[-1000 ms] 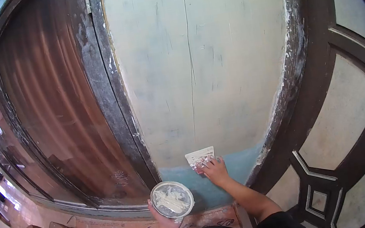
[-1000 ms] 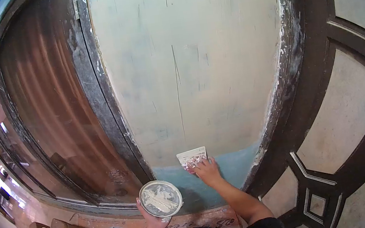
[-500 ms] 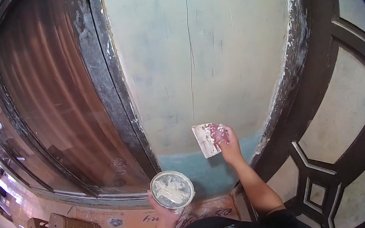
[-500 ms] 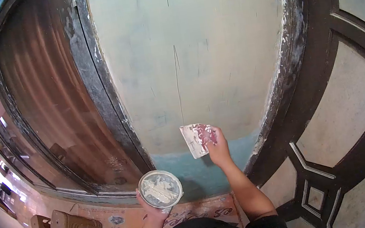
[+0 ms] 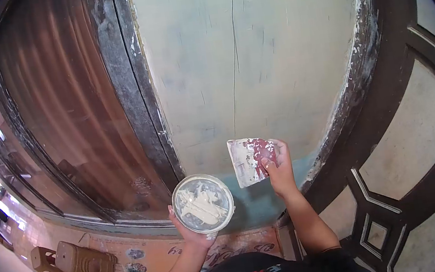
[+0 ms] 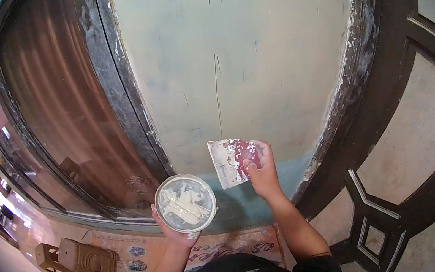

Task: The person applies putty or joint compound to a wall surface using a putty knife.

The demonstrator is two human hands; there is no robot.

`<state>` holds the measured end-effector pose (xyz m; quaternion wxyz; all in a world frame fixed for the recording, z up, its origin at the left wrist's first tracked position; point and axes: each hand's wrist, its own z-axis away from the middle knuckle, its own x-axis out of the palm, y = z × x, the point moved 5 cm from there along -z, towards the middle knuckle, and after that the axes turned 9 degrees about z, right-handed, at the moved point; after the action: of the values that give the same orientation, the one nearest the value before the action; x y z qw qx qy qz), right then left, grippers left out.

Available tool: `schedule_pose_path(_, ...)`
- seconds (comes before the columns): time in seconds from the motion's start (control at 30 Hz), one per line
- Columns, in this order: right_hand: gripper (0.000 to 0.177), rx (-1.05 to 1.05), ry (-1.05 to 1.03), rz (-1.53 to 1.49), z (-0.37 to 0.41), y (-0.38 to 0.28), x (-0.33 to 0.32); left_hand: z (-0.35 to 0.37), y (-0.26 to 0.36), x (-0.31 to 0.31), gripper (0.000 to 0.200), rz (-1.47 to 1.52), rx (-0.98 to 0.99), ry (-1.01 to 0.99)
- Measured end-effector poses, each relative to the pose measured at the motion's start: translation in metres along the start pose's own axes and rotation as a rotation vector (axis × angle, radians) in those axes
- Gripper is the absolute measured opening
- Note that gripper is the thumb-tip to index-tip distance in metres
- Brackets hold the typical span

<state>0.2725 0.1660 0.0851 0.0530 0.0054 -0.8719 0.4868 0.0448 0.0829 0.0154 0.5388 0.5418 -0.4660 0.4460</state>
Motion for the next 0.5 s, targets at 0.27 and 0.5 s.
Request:
schedule_pose_path(0.27,0.045,-0.04,-0.029,0.222,0.013,-0.016,0.006,0.0,-0.002,0.003,0.078,0.014,0.008,-0.02)
schedule_pose_path(0.5,0.036,-0.266,-0.012,0.611,0.038,-0.019,0.02,0.001,-0.016,0.021,0.078,0.043,0.041,0.02)
